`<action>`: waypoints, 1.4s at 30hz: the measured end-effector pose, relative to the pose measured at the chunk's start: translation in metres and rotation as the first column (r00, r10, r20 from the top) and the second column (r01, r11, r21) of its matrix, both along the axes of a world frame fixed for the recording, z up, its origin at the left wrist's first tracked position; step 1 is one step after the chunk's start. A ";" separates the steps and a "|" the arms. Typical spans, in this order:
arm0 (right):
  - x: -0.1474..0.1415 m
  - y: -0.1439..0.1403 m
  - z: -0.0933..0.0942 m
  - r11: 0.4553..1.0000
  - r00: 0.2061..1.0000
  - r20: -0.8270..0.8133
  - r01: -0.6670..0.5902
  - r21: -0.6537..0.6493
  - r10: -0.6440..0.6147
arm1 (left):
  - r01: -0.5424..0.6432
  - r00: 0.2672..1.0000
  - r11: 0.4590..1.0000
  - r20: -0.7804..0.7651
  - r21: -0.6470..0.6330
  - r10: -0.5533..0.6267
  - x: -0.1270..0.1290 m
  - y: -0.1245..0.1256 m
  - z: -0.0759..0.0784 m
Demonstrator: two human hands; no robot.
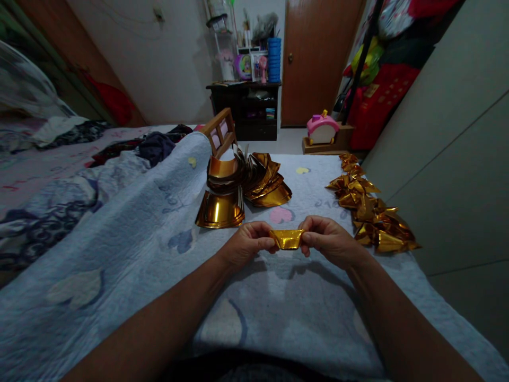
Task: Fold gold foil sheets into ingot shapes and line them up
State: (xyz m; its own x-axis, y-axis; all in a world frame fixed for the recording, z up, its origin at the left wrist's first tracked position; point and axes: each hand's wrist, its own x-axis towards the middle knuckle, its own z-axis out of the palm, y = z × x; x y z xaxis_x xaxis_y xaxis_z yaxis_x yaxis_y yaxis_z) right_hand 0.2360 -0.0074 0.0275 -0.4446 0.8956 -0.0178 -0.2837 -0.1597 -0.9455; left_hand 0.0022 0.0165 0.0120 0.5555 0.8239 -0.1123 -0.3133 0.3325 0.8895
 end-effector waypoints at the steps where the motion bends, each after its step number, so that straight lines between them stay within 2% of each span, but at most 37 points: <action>1: 0.000 0.000 0.000 1.000 1.000 -0.003 0.001 -0.002 -0.001 | 0.002 1.000 1.000 0.001 -0.001 -0.002 0.000 0.000 0.001; 8: -0.001 0.000 -0.001 1.000 1.000 0.015 0.015 -0.016 -0.015 | -0.010 0.997 0.999 -0.072 0.045 0.014 -0.001 0.000 -0.001; 19: -0.001 0.001 0.000 1.000 1.000 0.004 0.019 0.004 -0.019 | -0.091 0.995 0.995 -0.046 0.040 0.092 0.000 0.001 -0.001; 25: -0.003 0.000 0.003 0.998 0.998 0.021 0.061 0.016 -0.062 | -0.126 0.989 0.991 -0.068 0.045 0.129 0.002 0.001 0.000; 36: 0.002 0.002 -0.001 0.998 0.998 -0.045 0.048 -0.038 -0.050 | -0.087 0.995 0.996 -0.051 0.013 0.087 0.001 0.000 0.003; 42: 0.001 0.001 -0.001 0.998 0.998 -0.040 0.051 -0.046 -0.053 | -0.127 0.988 0.991 -0.085 0.035 0.130 0.001 0.001 0.002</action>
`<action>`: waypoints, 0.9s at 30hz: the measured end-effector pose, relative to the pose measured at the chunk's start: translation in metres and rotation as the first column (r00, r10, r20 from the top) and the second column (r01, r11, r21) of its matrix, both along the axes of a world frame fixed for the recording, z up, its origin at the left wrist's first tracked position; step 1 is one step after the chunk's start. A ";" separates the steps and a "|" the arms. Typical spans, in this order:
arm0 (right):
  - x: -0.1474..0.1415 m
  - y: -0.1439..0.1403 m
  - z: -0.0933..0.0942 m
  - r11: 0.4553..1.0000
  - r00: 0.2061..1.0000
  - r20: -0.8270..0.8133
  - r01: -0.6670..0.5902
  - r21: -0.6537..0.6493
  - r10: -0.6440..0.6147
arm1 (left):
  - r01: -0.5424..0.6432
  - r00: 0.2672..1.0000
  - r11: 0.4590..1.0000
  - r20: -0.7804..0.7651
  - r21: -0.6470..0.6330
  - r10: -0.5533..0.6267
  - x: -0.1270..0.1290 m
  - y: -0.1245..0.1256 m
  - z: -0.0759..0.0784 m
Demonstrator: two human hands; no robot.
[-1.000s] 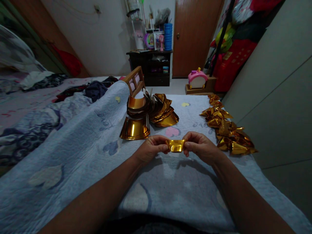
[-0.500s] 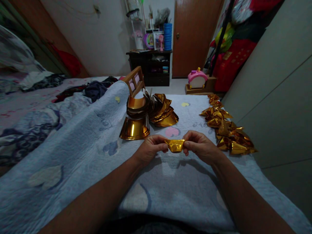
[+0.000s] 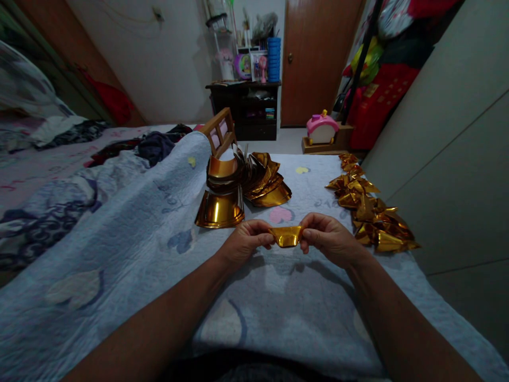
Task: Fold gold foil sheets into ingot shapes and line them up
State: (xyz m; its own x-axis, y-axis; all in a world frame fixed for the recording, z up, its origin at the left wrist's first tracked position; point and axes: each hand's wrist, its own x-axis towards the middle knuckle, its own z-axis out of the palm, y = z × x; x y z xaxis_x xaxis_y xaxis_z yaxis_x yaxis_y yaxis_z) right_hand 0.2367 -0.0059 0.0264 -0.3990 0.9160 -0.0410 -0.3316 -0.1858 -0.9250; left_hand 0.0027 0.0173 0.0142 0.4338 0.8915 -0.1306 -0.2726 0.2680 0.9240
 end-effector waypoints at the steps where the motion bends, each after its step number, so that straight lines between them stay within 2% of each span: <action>1: -0.001 0.000 0.000 1.000 1.000 0.006 0.013 0.005 -0.013 | -0.006 1.000 1.000 -0.010 0.011 0.006 0.000 0.000 -0.001; 8: -0.006 0.000 0.002 0.997 0.996 0.022 0.081 0.022 -0.081 | -0.048 0.998 0.997 -0.040 0.053 0.050 0.001 0.001 -0.003; 15: -0.003 0.001 -0.003 0.998 0.998 0.011 0.058 0.007 -0.058 | 0.020 1.000 1.000 -0.016 0.023 -0.020 -0.001 0.000 -0.003; 21: -0.002 0.002 -0.003 0.996 0.994 -0.060 0.086 -0.012 -0.086 | 0.026 1.000 0.999 0.010 0.024 -0.026 -0.002 -0.001 0.000; 24: -0.002 0.003 -0.003 0.993 0.992 -0.043 0.115 -0.034 -0.117 | 0.039 0.998 0.993 -0.051 0.111 -0.034 -0.003 -0.001 0.002; 26: -0.002 0.004 -0.004 0.989 0.990 -0.014 0.140 -0.053 -0.141 | 0.034 0.992 0.965 -0.129 0.260 -0.001 -0.004 -0.002 0.004; 27: -0.003 0.005 -0.004 0.987 0.988 0.005 0.152 -0.059 -0.152 | 0.036 0.982 0.931 -0.184 0.364 0.034 -0.004 -0.002 0.005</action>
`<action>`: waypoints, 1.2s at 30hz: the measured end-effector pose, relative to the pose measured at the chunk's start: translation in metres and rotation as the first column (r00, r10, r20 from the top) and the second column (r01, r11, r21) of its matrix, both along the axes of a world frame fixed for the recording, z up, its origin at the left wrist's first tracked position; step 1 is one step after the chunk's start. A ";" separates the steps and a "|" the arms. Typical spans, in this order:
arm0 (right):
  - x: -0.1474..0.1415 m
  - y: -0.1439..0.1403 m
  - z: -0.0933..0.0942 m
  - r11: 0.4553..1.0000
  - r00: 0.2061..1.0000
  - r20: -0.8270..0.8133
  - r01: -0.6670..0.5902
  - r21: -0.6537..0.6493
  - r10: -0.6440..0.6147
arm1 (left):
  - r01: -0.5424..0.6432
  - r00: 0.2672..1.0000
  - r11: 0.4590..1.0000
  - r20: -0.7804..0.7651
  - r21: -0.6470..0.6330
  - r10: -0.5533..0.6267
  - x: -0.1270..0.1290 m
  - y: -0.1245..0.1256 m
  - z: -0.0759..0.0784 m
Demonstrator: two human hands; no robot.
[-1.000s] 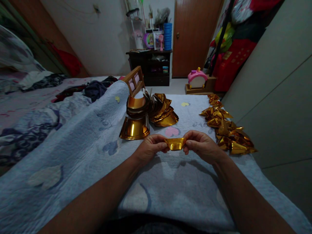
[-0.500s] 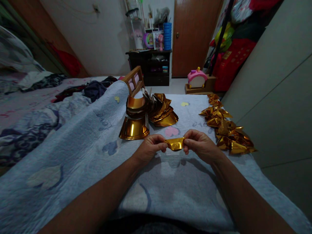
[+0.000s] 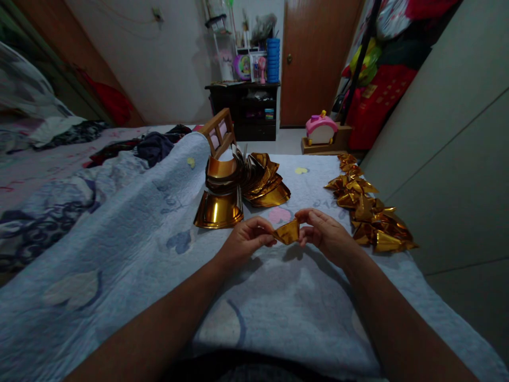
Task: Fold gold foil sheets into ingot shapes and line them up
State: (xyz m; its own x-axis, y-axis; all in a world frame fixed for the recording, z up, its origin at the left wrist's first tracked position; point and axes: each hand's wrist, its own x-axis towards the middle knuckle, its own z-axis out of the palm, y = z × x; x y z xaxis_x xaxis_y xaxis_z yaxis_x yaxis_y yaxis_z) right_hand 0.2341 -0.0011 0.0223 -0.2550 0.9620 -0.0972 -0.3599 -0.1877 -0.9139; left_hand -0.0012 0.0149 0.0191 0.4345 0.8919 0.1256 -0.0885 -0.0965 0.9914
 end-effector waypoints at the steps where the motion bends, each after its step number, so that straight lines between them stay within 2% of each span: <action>1: -0.001 0.000 0.000 1.000 1.000 0.024 0.008 -0.007 -0.008 | -0.014 0.997 0.992 -0.068 0.124 0.023 0.000 0.000 0.001; 3: -0.003 0.000 0.001 1.000 0.997 0.079 0.020 -0.016 -0.019 | -0.008 0.975 0.937 -0.205 0.349 0.085 -0.001 -0.001 0.002; 5: -0.005 0.000 0.002 0.999 0.991 0.126 0.036 -0.019 -0.034 | 0.022 0.946 0.862 -0.289 0.507 0.145 -0.001 -0.002 0.000; 9: -0.005 -0.001 0.003 0.996 0.975 0.202 0.092 0.015 -0.093 | 0.057 0.907 0.668 -0.318 0.742 0.276 -0.002 -0.001 -0.008; 11: -0.004 -0.001 0.004 0.991 0.956 0.260 0.118 0.066 -0.132 | 0.073 0.881 0.583 -0.326 0.809 0.342 -0.002 -0.001 -0.011; 14: -0.004 0.000 0.005 0.979 0.920 0.344 0.151 0.135 -0.189 | 0.101 0.853 0.487 -0.327 0.868 0.406 -0.001 -0.001 -0.012; 18: -0.005 0.000 0.007 0.967 0.875 0.421 0.180 0.178 -0.240 | 0.153 0.833 0.403 -0.337 0.902 0.438 0.001 -0.003 -0.010; 21: -0.006 -0.001 0.007 0.959 0.840 0.474 0.174 0.223 -0.262 | 0.166 0.829 0.396 -0.346 0.903 0.440 0.002 -0.004 -0.009; 25: -0.006 -0.001 0.005 0.949 0.805 0.519 0.165 0.270 -0.287 | 0.130 0.841 0.426 -0.327 0.895 0.431 0.002 -0.004 -0.011; 32: -0.004 0.001 -0.001 0.891 0.662 0.617 0.187 0.414 -0.426 | 0.016 0.860 0.574 -0.304 0.819 0.411 0.001 -0.004 -0.009; 36: 0.000 0.001 -0.001 0.829 0.547 0.642 0.204 0.521 -0.538 | -0.026 0.863 0.641 -0.307 0.767 0.402 -0.001 -0.003 -0.007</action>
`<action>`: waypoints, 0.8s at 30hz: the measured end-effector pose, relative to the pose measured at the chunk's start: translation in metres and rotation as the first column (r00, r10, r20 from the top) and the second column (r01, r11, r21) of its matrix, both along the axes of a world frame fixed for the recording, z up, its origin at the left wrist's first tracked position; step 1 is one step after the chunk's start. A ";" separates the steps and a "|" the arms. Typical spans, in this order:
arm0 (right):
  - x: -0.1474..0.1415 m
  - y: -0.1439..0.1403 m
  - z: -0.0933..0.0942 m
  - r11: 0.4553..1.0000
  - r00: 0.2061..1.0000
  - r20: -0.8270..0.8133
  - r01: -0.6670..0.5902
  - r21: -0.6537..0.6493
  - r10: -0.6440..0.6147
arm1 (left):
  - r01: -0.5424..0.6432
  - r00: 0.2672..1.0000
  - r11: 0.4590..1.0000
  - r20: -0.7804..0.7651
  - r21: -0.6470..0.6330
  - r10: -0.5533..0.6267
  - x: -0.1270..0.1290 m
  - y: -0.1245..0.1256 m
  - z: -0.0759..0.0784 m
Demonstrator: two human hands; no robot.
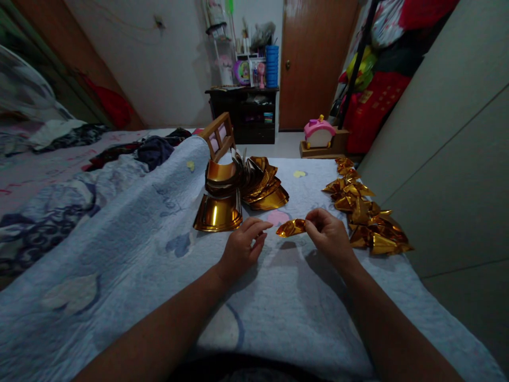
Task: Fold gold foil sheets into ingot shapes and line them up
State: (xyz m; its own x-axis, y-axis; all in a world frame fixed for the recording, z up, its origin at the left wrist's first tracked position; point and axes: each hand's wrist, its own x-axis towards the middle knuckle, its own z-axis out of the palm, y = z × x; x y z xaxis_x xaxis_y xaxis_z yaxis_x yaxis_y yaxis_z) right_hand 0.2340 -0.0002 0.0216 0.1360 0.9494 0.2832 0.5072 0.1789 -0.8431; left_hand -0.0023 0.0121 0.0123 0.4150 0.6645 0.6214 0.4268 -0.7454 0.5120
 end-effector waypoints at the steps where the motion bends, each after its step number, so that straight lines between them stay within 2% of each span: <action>1: 0.001 0.000 0.001 0.999 0.999 0.018 0.028 0.032 -0.028 | -0.001 1.000 1.000 0.006 -0.011 0.001 0.000 0.000 0.000; 8: 0.019 0.001 0.016 0.960 0.977 0.079 0.175 0.217 -0.196 | 0.033 0.999 0.998 0.021 -0.060 -0.032 0.000 0.001 -0.001; 14: 0.045 0.003 0.026 0.902 0.932 0.014 0.346 0.257 -0.361 | 0.039 0.999 0.995 -0.010 -0.086 -0.040 -0.001 0.001 -0.004; 20: 0.065 0.001 0.036 0.763 0.769 0.107 0.587 0.271 -0.630 | 0.056 0.998 0.992 -0.017 -0.111 -0.058 -0.001 0.001 -0.004; 24: 0.078 0.001 0.037 0.714 0.683 0.211 0.656 0.244 -0.699 | 0.058 0.997 0.990 -0.039 -0.128 -0.063 -0.002 0.001 -0.004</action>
State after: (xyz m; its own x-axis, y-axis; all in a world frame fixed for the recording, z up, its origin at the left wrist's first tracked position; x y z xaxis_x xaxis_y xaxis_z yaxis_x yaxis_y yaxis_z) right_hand 0.3121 0.0007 0.0586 0.6246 0.5752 0.5282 0.7346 -0.2031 -0.6474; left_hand -0.0042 0.0129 0.0082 0.4808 0.7095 0.5152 0.4064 -0.7010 0.5861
